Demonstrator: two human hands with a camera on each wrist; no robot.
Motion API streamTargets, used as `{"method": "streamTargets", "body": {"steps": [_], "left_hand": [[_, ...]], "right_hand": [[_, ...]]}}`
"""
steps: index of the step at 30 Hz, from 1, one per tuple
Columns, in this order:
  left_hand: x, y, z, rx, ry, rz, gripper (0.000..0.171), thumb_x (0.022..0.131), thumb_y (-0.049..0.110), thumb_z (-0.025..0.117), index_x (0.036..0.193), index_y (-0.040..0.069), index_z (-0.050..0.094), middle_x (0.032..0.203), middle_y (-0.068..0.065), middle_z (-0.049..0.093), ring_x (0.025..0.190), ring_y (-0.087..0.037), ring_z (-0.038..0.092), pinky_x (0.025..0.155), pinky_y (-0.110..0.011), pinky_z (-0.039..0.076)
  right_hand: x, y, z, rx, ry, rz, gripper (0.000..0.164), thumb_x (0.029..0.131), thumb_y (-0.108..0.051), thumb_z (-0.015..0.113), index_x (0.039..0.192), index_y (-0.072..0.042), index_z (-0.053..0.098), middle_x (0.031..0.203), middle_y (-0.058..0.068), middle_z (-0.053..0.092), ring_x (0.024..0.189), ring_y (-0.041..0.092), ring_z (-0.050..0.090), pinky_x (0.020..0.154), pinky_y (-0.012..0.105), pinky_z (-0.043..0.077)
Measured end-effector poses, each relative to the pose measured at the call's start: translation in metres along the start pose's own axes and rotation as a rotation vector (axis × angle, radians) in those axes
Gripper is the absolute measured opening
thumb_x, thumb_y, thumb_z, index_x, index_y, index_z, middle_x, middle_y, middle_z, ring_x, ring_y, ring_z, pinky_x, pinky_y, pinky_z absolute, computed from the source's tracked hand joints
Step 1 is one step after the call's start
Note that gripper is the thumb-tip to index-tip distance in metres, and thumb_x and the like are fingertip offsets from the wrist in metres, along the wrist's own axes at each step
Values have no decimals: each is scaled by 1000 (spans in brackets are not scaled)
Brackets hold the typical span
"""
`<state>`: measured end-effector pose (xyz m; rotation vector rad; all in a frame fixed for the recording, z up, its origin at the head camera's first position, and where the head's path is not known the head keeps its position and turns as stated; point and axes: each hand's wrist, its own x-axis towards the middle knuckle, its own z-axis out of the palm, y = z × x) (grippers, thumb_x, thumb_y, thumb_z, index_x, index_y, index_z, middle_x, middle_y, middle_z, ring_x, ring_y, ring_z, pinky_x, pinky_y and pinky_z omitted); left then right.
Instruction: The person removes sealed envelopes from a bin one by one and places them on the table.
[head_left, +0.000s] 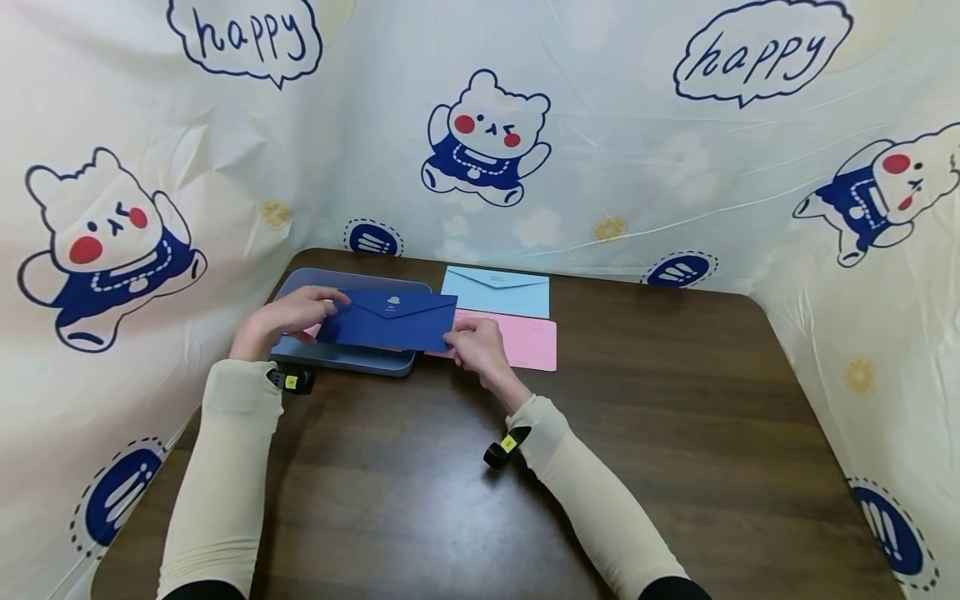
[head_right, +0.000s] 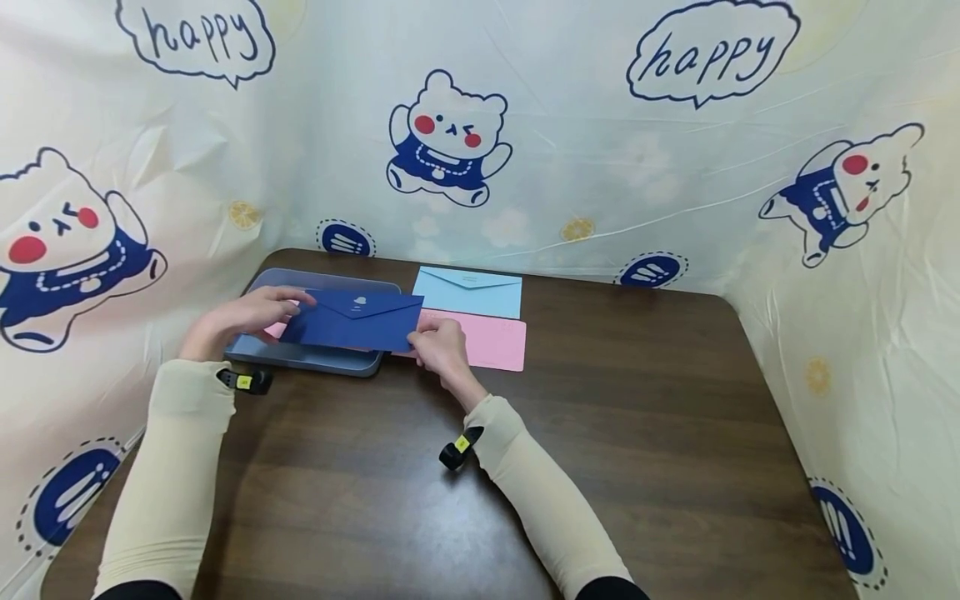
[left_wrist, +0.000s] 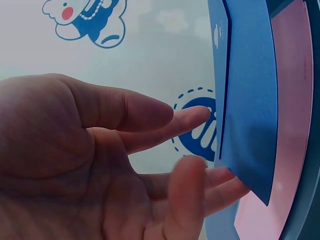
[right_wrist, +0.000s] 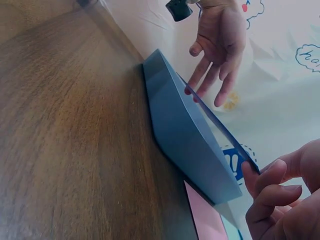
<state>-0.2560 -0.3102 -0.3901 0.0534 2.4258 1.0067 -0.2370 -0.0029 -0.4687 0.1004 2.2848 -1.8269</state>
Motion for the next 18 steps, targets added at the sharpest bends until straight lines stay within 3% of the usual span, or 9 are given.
{"method": "streamTargets", "body": {"steps": [8, 12, 18], "left_hand": [[1, 1, 7, 0, 27, 34, 47, 108, 10, 36, 151, -6, 46, 160, -36, 25, 128, -50, 36, 73, -40, 58], [1, 5, 9, 8, 21, 42, 47, 108, 10, 36, 152, -6, 46, 161, -36, 24, 128, -49, 37, 73, -40, 59], [-1, 11, 17, 10, 16, 65, 46, 109, 7, 37, 151, -7, 46, 159, -37, 26, 120, -47, 44, 68, -39, 58]], "right_hand": [[-3, 6, -10, 15, 2, 10, 16, 101, -12, 69, 112, -2, 74, 76, 16, 70, 64, 33, 64, 49, 20, 43], [-3, 9, -14, 17, 2, 17, 18, 101, -12, 69, 115, -1, 74, 84, 21, 72, 64, 33, 63, 49, 20, 43], [-5, 11, -22, 25, -13, 21, 17, 101, -12, 70, 114, -1, 73, 93, 31, 70, 57, 20, 58, 48, 20, 42]]}}
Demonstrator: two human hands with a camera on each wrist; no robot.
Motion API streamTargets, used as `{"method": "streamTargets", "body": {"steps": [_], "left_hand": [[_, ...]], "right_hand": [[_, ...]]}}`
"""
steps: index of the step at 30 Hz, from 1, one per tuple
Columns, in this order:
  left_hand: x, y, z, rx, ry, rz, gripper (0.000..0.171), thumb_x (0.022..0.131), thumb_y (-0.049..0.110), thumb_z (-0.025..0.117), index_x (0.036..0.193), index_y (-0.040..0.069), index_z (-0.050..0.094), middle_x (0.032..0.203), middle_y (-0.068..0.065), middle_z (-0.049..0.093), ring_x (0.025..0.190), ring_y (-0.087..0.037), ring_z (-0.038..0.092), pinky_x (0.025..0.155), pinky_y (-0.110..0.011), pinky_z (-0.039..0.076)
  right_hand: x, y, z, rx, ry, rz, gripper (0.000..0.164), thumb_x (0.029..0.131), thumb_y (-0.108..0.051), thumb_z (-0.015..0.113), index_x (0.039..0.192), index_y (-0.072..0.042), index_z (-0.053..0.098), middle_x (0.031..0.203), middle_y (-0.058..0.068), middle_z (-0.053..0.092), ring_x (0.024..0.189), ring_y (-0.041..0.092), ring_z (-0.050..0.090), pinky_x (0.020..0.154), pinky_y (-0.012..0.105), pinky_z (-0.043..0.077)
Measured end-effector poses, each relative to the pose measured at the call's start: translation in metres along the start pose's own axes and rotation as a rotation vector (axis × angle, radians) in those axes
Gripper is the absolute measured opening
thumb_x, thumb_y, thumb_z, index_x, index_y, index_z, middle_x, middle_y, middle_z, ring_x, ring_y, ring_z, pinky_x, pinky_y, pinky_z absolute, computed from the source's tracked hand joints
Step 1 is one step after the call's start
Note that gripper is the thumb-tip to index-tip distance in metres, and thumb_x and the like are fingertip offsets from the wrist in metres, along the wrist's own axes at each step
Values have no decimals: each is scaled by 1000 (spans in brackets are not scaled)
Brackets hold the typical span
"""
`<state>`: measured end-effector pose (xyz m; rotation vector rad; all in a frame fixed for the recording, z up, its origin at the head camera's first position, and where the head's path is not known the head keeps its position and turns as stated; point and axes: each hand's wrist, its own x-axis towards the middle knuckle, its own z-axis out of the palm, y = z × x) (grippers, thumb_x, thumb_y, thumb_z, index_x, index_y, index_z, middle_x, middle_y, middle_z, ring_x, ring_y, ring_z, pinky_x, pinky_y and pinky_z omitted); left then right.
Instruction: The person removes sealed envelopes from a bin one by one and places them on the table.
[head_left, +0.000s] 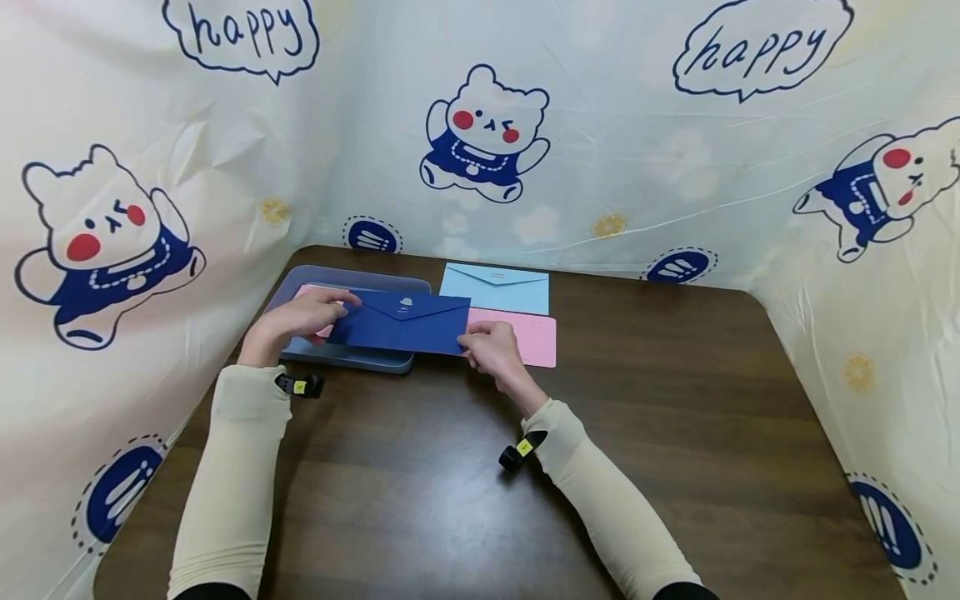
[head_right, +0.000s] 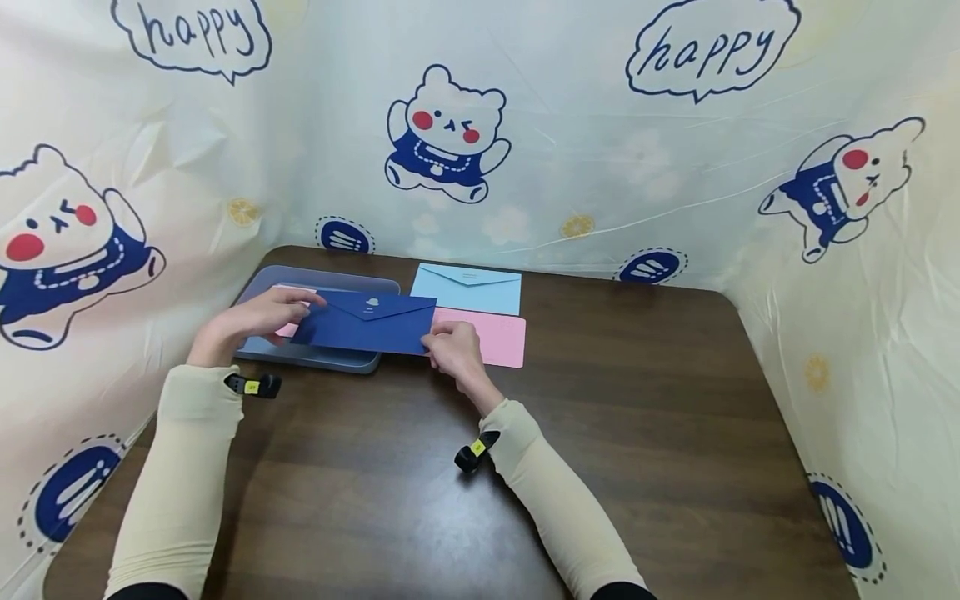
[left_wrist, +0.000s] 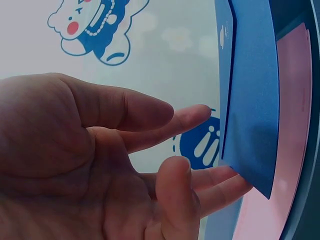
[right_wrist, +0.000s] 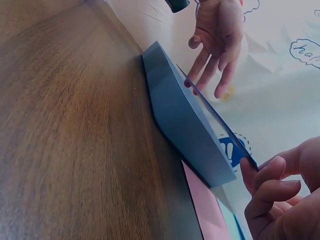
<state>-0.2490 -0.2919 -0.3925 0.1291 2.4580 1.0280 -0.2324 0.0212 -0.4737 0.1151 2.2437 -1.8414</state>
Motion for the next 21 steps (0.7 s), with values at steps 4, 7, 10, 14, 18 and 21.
{"method": "streamTargets", "body": {"steps": [4, 7, 10, 14, 18, 21], "left_hand": [[-1, 1, 6, 9, 31, 12, 43, 110, 8, 38, 150, -6, 49, 136, -37, 44, 82, -33, 55, 59, -32, 53], [-3, 3, 10, 16, 53, 12, 43, 110, 10, 40, 150, -3, 49, 131, -33, 47, 62, -25, 48, 58, -29, 50], [-4, 7, 14, 23, 57, 11, 44, 110, 11, 41, 151, -2, 49, 144, -32, 44, 61, -23, 48, 59, -29, 50], [-4, 8, 21, 15, 51, -4, 45, 110, 11, 41, 152, -2, 48, 150, -34, 41, 61, -24, 48, 59, -29, 49], [-5, 7, 26, -13, 57, -16, 45, 110, 12, 39, 153, 0, 47, 151, -32, 42, 62, -25, 48, 60, -30, 48], [-5, 7, 28, -29, 62, -20, 46, 110, 12, 38, 154, 2, 47, 151, -31, 42, 59, -24, 48, 60, -31, 47]], "right_hand": [[-3, 0, -4, 1, -8, -6, 16, 101, -12, 69, 113, -1, 73, 96, 34, 69, 56, 19, 57, 48, 20, 43], [-3, 1, -7, 6, -2, -8, 16, 101, -12, 69, 112, -2, 73, 93, 33, 69, 55, 18, 56, 48, 20, 43], [-3, 3, -9, 10, 4, -2, 15, 101, -11, 69, 111, -1, 73, 92, 31, 68, 55, 18, 55, 48, 20, 43], [-4, 6, -13, 14, 6, 9, 15, 100, -10, 68, 111, -1, 73, 84, 25, 67, 55, 19, 55, 49, 20, 43], [-7, 9, -16, 22, 3, 8, 14, 100, -10, 69, 109, -1, 73, 71, 11, 62, 53, 17, 53, 47, 20, 42], [-8, 11, -18, 26, 3, 3, 12, 100, -10, 70, 106, -1, 73, 67, 8, 59, 52, 18, 51, 46, 21, 41]]}}
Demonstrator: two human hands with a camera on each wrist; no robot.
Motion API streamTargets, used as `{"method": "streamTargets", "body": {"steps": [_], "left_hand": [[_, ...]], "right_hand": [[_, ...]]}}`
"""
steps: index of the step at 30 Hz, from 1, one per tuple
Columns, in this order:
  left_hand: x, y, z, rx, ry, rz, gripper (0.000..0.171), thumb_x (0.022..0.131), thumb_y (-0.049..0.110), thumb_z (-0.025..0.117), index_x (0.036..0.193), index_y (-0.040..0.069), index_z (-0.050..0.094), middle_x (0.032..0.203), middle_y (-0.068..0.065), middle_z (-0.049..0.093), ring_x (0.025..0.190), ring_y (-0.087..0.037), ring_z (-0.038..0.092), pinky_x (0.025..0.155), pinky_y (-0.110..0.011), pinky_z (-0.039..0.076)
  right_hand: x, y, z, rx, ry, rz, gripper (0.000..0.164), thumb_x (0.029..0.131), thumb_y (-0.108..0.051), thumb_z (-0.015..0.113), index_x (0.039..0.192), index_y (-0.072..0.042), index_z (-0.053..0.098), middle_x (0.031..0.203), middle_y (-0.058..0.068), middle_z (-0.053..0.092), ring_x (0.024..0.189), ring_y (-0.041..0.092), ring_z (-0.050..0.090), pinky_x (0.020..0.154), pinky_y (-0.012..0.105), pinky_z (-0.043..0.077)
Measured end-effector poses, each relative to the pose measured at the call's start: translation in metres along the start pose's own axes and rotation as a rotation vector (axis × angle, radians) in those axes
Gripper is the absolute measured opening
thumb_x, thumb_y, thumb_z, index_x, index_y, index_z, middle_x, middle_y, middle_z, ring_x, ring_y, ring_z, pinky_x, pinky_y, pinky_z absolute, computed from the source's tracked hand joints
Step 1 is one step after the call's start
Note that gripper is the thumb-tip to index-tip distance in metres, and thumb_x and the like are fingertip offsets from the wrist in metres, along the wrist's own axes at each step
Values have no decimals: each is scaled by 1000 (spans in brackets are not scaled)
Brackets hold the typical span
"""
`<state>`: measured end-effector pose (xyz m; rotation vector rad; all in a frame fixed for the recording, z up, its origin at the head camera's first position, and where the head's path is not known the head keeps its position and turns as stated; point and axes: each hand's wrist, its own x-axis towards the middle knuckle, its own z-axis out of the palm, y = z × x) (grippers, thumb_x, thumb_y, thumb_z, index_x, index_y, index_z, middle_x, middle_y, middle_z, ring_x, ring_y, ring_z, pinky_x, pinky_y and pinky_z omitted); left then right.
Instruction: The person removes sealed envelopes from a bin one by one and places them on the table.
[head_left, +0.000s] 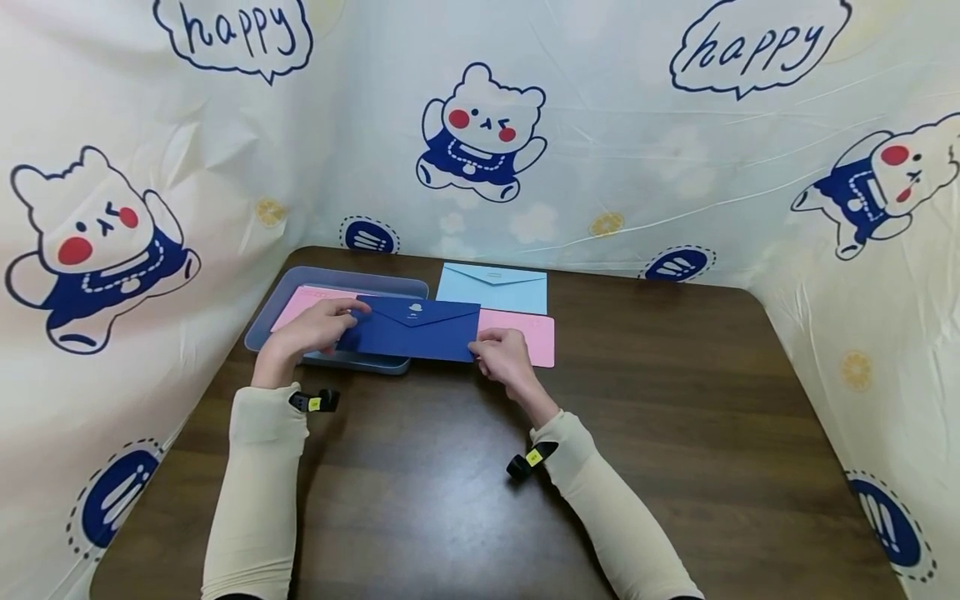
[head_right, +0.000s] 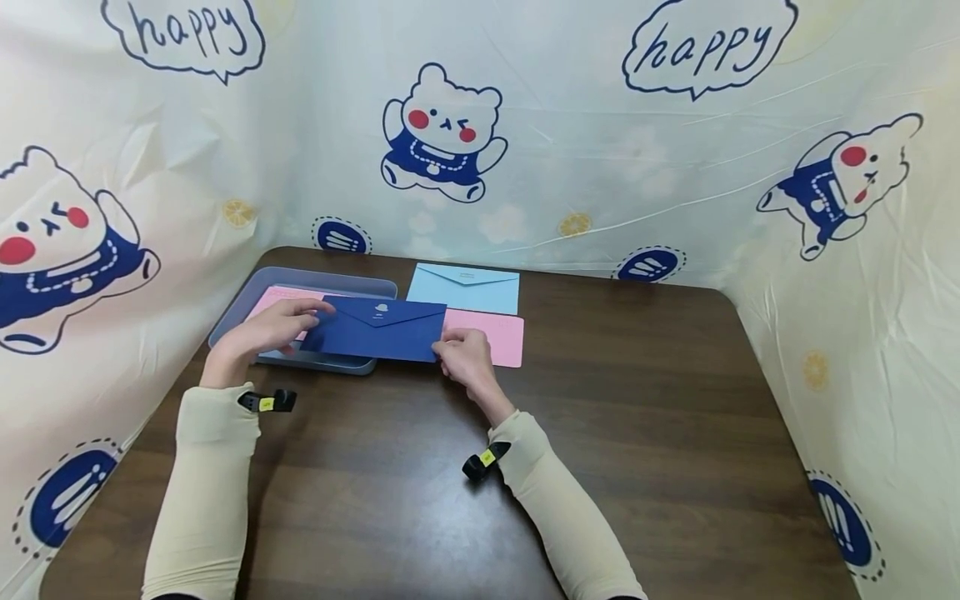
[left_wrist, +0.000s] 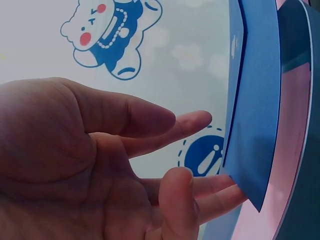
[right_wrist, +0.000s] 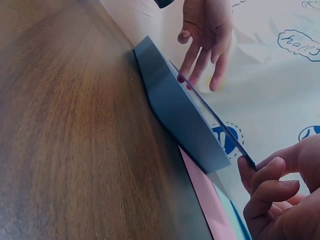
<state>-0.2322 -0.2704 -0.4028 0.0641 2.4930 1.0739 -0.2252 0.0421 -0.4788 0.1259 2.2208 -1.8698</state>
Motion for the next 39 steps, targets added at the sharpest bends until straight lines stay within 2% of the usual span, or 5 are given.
{"method": "streamTargets", "body": {"steps": [20, 28, 34, 36, 39], "left_hand": [[6, 8, 13, -7, -3, 8, 46, 109, 10, 37, 153, 2, 49, 146, -31, 44, 55, -22, 45, 54, -31, 44], [7, 11, 16, -14, -4, 9, 46, 110, 12, 38, 154, 3, 49, 156, -32, 37, 107, -40, 54, 62, -35, 49], [5, 14, 18, -14, 5, 17, 46, 109, 12, 38, 152, 2, 50, 157, -33, 36, 120, -47, 49, 68, -35, 52], [6, 15, 19, -6, 14, 23, 46, 109, 12, 38, 152, 2, 51, 158, -33, 36, 118, -45, 50, 69, -35, 52], [7, 15, 21, -3, 19, 31, 45, 108, 11, 39, 151, 2, 52, 158, -32, 37, 96, -37, 57, 65, -34, 51]], "right_hand": [[-2, 7, -15, 64, -2, -4, 9, 98, -6, 71, 103, 0, 72, 68, 8, 60, 49, 12, 48, 44, 20, 35], [-3, 10, -20, 40, 11, -25, 8, 98, -7, 69, 100, 0, 72, 62, 4, 55, 48, 14, 47, 45, 21, 36], [-3, 9, -22, 63, 17, -31, 8, 98, -6, 69, 99, 1, 72, 63, 5, 56, 48, 13, 46, 44, 21, 34], [-2, 9, -23, 74, 21, -31, 8, 98, -6, 69, 100, 2, 71, 64, 7, 56, 48, 13, 46, 44, 21, 33], [-2, 10, -25, 77, 28, -25, 7, 98, -6, 69, 99, 1, 72, 64, 6, 57, 48, 13, 46, 44, 21, 34]]}}
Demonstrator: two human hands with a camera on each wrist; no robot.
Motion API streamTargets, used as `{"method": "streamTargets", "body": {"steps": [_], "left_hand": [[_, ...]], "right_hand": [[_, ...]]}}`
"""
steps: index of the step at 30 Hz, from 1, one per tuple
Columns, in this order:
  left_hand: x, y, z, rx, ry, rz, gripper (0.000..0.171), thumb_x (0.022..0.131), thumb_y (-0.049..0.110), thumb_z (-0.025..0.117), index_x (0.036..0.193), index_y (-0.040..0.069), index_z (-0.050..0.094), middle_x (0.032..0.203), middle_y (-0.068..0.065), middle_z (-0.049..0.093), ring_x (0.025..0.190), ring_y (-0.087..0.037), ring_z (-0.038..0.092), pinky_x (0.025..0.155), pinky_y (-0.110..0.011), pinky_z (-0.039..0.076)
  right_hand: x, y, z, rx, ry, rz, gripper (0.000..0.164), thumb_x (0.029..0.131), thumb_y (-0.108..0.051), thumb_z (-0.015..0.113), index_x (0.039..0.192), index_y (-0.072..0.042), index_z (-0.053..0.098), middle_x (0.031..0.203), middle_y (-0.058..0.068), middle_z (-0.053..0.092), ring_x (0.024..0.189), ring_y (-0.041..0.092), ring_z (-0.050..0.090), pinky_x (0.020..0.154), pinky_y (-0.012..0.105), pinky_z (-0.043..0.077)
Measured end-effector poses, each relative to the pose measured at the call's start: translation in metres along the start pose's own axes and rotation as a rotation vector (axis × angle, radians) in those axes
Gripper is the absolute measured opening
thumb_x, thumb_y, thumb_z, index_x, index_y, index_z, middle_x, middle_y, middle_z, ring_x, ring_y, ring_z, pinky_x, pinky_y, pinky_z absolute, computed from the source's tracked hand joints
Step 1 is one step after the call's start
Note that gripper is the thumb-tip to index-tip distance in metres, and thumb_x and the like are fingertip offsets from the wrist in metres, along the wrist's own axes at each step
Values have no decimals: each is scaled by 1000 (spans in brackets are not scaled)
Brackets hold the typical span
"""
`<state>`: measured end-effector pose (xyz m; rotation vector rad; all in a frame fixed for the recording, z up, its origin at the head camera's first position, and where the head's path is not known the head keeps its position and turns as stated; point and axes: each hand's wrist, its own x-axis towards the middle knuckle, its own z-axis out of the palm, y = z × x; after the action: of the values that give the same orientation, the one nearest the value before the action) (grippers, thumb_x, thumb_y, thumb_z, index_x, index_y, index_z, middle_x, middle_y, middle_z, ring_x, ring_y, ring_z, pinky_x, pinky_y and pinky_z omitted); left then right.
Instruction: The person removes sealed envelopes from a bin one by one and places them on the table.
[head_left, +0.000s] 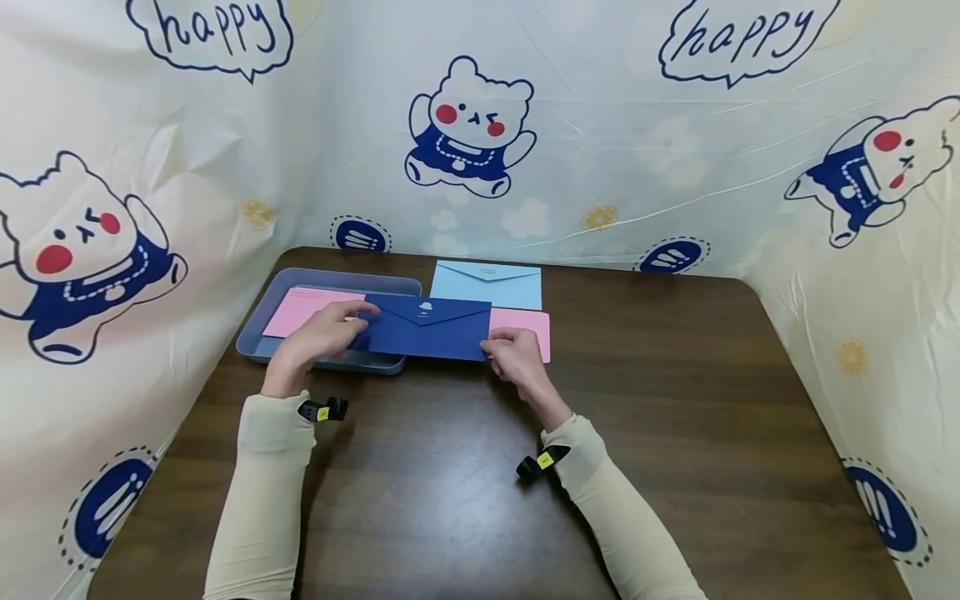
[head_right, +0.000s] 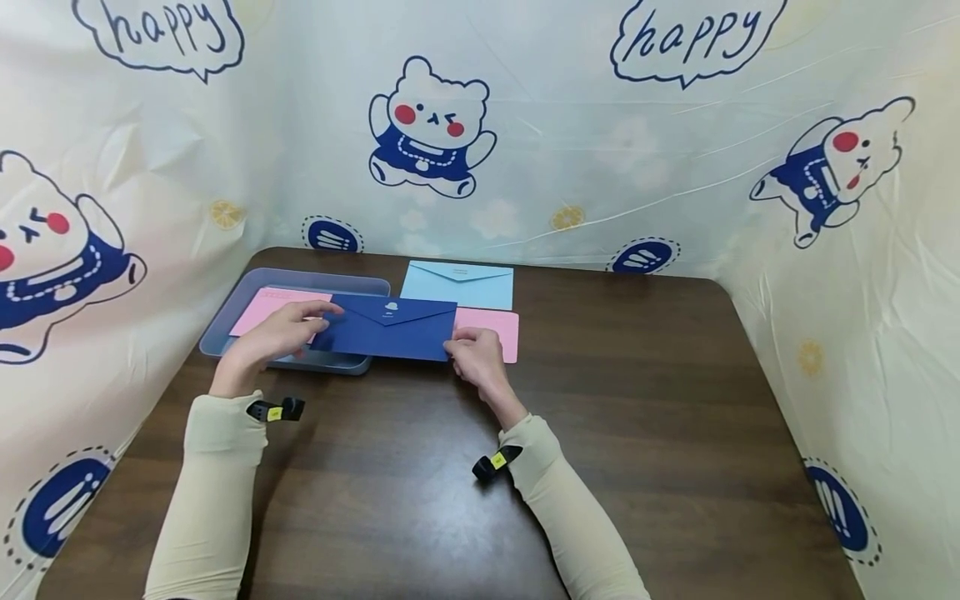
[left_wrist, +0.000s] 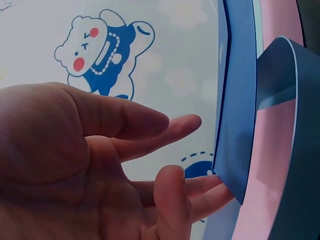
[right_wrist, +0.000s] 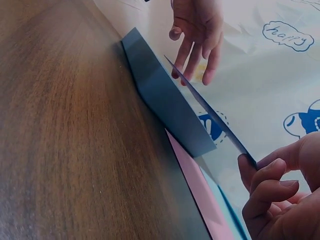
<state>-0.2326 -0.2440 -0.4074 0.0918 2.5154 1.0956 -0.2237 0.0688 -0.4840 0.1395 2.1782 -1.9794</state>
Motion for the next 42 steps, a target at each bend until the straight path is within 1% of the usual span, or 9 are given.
{"method": "streamTargets", "body": {"steps": [4, 8, 13, 20, 27, 32, 37, 39, 42], "left_hand": [[1, -2, 0, -4, -8, 16, 44, 108, 9, 41, 150, 1, 53, 156, -32, 38, 63, -24, 50, 59, -33, 47], [1, -3, -1, -16, -22, 34, 43, 108, 8, 41, 149, 0, 52, 156, -35, 36, 58, -21, 47, 58, -32, 46], [1, -3, 1, -22, -26, 43, 44, 108, 9, 42, 149, 0, 53, 159, -34, 34, 69, -27, 53, 59, -33, 47], [-1, 2, 4, -42, -41, 69, 43, 109, 7, 45, 150, -1, 52, 158, -32, 36, 98, -39, 59, 60, -31, 48], [2, 4, 7, -50, -41, 78, 41, 108, 7, 47, 148, 1, 54, 154, -29, 41, 81, -34, 56, 59, -31, 46], [4, 5, 8, -39, -37, 78, 41, 108, 8, 48, 148, 2, 55, 154, -28, 42, 79, -33, 54, 60, -31, 46], [3, 6, 9, -43, -45, 87, 42, 108, 8, 48, 149, 2, 54, 156, -28, 41, 98, -40, 58, 68, -33, 52], [3, 7, 10, -46, -48, 92, 42, 109, 8, 48, 150, 2, 54, 158, -28, 39, 109, -42, 57, 73, -35, 54], [2, 8, 11, -42, -46, 98, 42, 109, 9, 48, 150, 2, 54, 159, -27, 39, 113, -43, 56, 76, -36, 55]], "right_hand": [[-1, 1, -2, -3, 8, 1, 7, 98, -6, 69, 99, 0, 72, 63, 4, 55, 48, 13, 44, 44, 21, 33], [-2, 3, -4, -1, 9, 2, 8, 98, -7, 69, 100, 0, 73, 63, 3, 52, 48, 14, 42, 45, 22, 30], [-4, 5, -6, -19, 21, 11, 9, 98, -8, 69, 102, -1, 73, 60, 0, 48, 48, 13, 41, 45, 22, 31], [-3, 7, -14, 10, 26, 22, 10, 97, -6, 69, 103, 1, 73, 59, -1, 49, 47, 11, 38, 45, 22, 30], [-3, 7, -22, 30, 21, 8, 12, 97, -6, 69, 104, 2, 74, 60, 0, 50, 46, 11, 38, 44, 22, 29], [0, 7, -26, 47, 19, 5, 10, 96, -4, 70, 102, 2, 74, 64, 5, 55, 47, 10, 39, 44, 21, 28], [3, 6, -31, 55, 9, 10, 8, 95, -4, 71, 100, 2, 74, 69, 13, 57, 48, 10, 39, 44, 21, 28], [2, 6, -33, 40, 7, 11, 9, 96, -4, 71, 101, 2, 74, 69, 13, 58, 48, 10, 41, 44, 21, 29], [3, 6, -36, 29, 3, 3, 10, 97, -5, 70, 103, 2, 74, 69, 12, 59, 49, 10, 43, 44, 21, 29]]}}
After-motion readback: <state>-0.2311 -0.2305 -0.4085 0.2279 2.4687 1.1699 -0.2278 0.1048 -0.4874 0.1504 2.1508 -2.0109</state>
